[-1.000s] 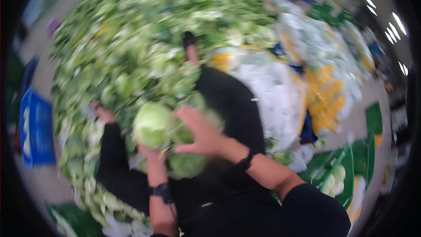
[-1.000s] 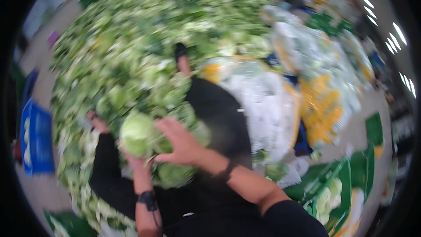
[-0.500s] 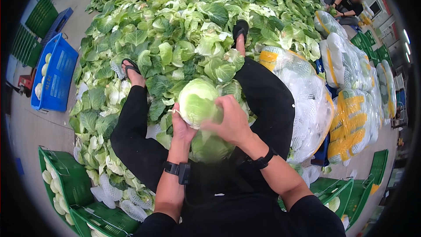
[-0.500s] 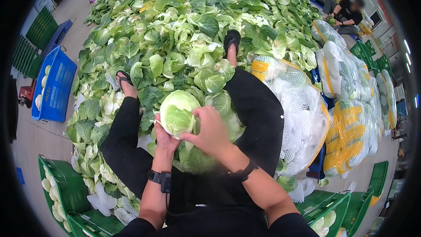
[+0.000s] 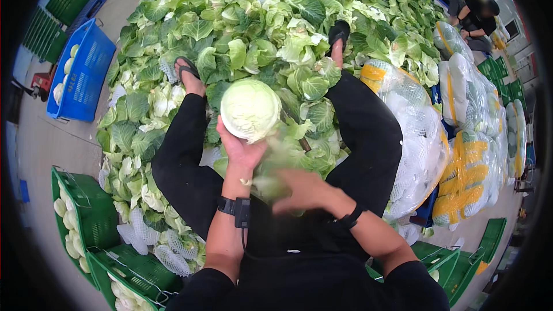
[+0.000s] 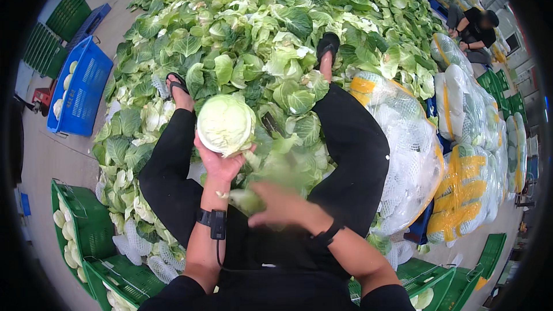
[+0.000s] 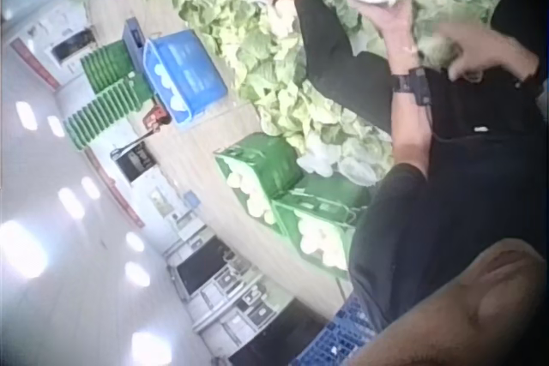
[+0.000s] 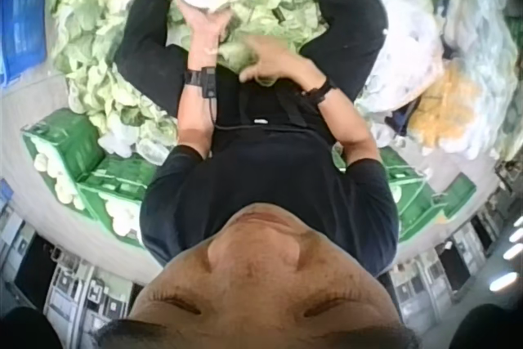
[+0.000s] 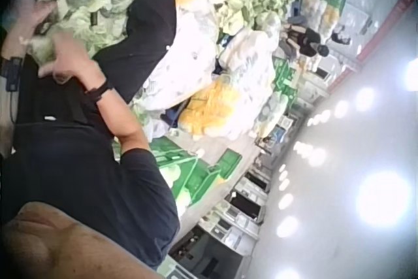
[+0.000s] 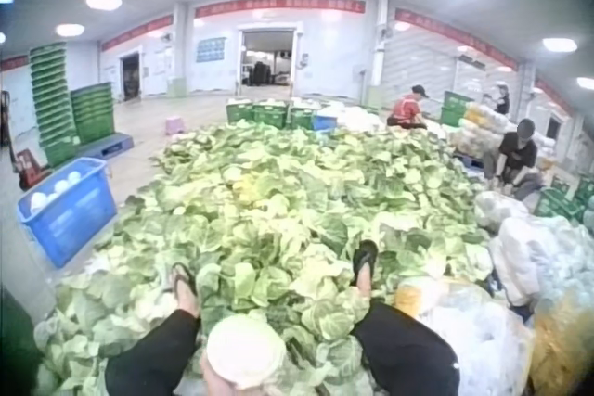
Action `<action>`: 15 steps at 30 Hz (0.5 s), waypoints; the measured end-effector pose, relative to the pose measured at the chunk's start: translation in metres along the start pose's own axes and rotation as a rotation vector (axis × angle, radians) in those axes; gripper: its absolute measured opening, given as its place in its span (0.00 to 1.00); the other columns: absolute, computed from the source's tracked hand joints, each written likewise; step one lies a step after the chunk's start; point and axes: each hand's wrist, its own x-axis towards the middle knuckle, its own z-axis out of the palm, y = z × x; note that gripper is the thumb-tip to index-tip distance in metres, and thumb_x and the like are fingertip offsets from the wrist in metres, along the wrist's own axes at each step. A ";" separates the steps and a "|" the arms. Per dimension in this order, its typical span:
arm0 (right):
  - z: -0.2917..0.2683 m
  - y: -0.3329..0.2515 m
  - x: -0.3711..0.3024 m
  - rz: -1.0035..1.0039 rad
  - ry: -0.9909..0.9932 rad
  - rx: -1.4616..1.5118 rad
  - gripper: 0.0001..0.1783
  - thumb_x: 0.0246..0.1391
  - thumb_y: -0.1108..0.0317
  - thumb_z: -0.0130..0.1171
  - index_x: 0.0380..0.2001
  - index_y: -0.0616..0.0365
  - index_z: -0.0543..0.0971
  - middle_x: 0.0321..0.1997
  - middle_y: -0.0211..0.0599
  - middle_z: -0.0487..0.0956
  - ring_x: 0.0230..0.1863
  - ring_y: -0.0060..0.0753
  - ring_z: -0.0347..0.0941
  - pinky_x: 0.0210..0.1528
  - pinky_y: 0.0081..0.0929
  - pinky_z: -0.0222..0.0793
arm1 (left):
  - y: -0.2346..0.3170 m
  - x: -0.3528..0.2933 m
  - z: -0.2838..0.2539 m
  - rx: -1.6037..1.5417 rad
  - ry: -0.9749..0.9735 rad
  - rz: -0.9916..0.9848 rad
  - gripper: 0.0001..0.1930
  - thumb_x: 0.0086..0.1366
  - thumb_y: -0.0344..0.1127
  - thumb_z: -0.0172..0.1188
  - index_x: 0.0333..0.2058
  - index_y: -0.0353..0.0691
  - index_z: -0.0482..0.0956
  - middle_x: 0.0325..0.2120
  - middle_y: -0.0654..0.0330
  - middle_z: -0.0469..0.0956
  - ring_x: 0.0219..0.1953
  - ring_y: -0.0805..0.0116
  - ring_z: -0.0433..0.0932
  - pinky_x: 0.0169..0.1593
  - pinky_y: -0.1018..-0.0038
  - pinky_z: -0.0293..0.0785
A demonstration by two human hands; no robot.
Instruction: The recorder uses a knife to trim outer leaves from cabbages and packs them into crates or bags.
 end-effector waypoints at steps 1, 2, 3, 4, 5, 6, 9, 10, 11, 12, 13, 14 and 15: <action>-0.005 0.018 0.006 0.117 0.066 0.166 0.52 0.47 0.50 0.72 0.71 0.59 0.60 0.69 0.58 0.65 0.72 0.54 0.60 0.71 0.46 0.56 | 0.002 -0.004 0.007 -0.034 -0.082 -0.057 0.44 0.62 0.76 0.44 0.69 0.53 0.62 0.66 0.55 0.66 0.62 0.44 0.70 0.54 0.33 0.72; 0.004 0.040 0.016 0.043 0.400 0.472 0.54 0.50 0.57 0.72 0.74 0.59 0.54 0.71 0.57 0.64 0.75 0.47 0.57 0.71 0.41 0.58 | 0.008 -0.005 -0.004 -0.024 -0.305 -0.098 0.40 0.68 0.70 0.40 0.69 0.50 0.62 0.68 0.56 0.65 0.67 0.46 0.66 0.64 0.40 0.65; -0.005 0.043 0.026 -0.011 0.504 0.737 0.53 0.52 0.59 0.71 0.74 0.60 0.53 0.72 0.56 0.64 0.74 0.45 0.58 0.71 0.38 0.58 | 0.007 -0.010 0.001 -0.025 -0.306 -0.110 0.40 0.68 0.70 0.40 0.69 0.50 0.62 0.68 0.56 0.65 0.67 0.46 0.66 0.64 0.40 0.65; -0.018 0.046 0.038 -0.071 0.609 1.000 0.51 0.54 0.61 0.69 0.74 0.61 0.52 0.72 0.55 0.63 0.74 0.43 0.58 0.70 0.35 0.59 | 0.007 -0.014 0.007 0.033 -0.258 -0.183 0.40 0.69 0.70 0.39 0.70 0.50 0.62 0.68 0.55 0.65 0.67 0.46 0.66 0.64 0.41 0.65; -0.031 0.034 0.045 -0.066 0.618 1.000 0.51 0.54 0.61 0.69 0.74 0.61 0.52 0.72 0.55 0.63 0.74 0.43 0.58 0.70 0.35 0.59 | 0.007 -0.019 0.012 0.090 -0.208 -0.251 0.40 0.70 0.70 0.37 0.70 0.49 0.61 0.68 0.54 0.64 0.68 0.47 0.65 0.64 0.42 0.66; -0.046 0.011 0.050 -0.041 0.616 0.911 0.49 0.55 0.61 0.68 0.73 0.62 0.53 0.72 0.55 0.63 0.73 0.42 0.59 0.69 0.33 0.59 | 0.006 -0.019 0.011 0.277 -0.155 -0.144 0.37 0.73 0.66 0.40 0.69 0.46 0.60 0.67 0.53 0.66 0.67 0.50 0.67 0.64 0.48 0.68; -0.048 0.005 0.055 -0.004 0.650 0.784 0.46 0.56 0.60 0.68 0.71 0.65 0.57 0.71 0.58 0.62 0.70 0.43 0.62 0.69 0.33 0.60 | -0.006 -0.011 0.001 0.462 -0.121 0.095 0.33 0.74 0.58 0.47 0.68 0.43 0.58 0.64 0.53 0.67 0.64 0.55 0.70 0.64 0.55 0.70; -0.043 0.011 0.053 -0.043 0.698 0.533 0.45 0.56 0.59 0.67 0.71 0.65 0.59 0.71 0.59 0.62 0.70 0.46 0.62 0.69 0.34 0.59 | -0.011 -0.011 -0.004 0.448 -0.067 0.098 0.35 0.70 0.53 0.58 0.66 0.41 0.57 0.62 0.52 0.68 0.62 0.57 0.71 0.63 0.58 0.71; -0.038 0.017 0.051 -0.080 0.733 0.282 0.45 0.56 0.58 0.67 0.70 0.66 0.60 0.71 0.60 0.62 0.71 0.48 0.62 0.70 0.36 0.59 | -0.013 -0.011 -0.004 0.444 -0.063 0.099 0.35 0.70 0.53 0.58 0.66 0.41 0.57 0.62 0.52 0.68 0.62 0.57 0.71 0.63 0.58 0.71; -0.034 0.023 0.050 -0.079 0.726 0.282 0.45 0.56 0.58 0.67 0.70 0.66 0.60 0.71 0.60 0.62 0.71 0.48 0.62 0.70 0.36 0.59 | -0.014 -0.010 -0.005 0.486 -0.110 0.123 0.37 0.66 0.52 0.61 0.66 0.40 0.57 0.61 0.51 0.68 0.61 0.56 0.72 0.63 0.59 0.71; -0.030 0.028 0.049 -0.093 0.742 0.253 0.45 0.56 0.57 0.67 0.70 0.65 0.60 0.72 0.60 0.60 0.72 0.51 0.61 0.71 0.37 0.58 | -0.017 -0.010 -0.006 0.529 -0.156 0.147 0.39 0.63 0.51 0.64 0.66 0.40 0.57 0.60 0.50 0.69 0.60 0.56 0.73 0.62 0.60 0.72; -0.029 0.027 0.048 -0.103 0.763 0.224 0.45 0.56 0.56 0.67 0.70 0.64 0.60 0.74 0.60 0.58 0.73 0.54 0.59 0.71 0.39 0.57 | -0.018 -0.014 0.003 0.505 -0.097 0.143 0.40 0.59 0.48 0.65 0.65 0.38 0.58 0.57 0.48 0.70 0.58 0.56 0.73 0.60 0.61 0.73; -0.027 0.024 0.047 -0.098 0.761 0.223 0.45 0.56 0.56 0.67 0.70 0.64 0.60 0.74 0.60 0.58 0.73 0.54 0.59 0.71 0.39 0.57 | -0.019 -0.015 0.005 0.502 -0.094 0.139 0.40 0.59 0.48 0.65 0.65 0.38 0.58 0.57 0.48 0.70 0.58 0.56 0.73 0.60 0.61 0.73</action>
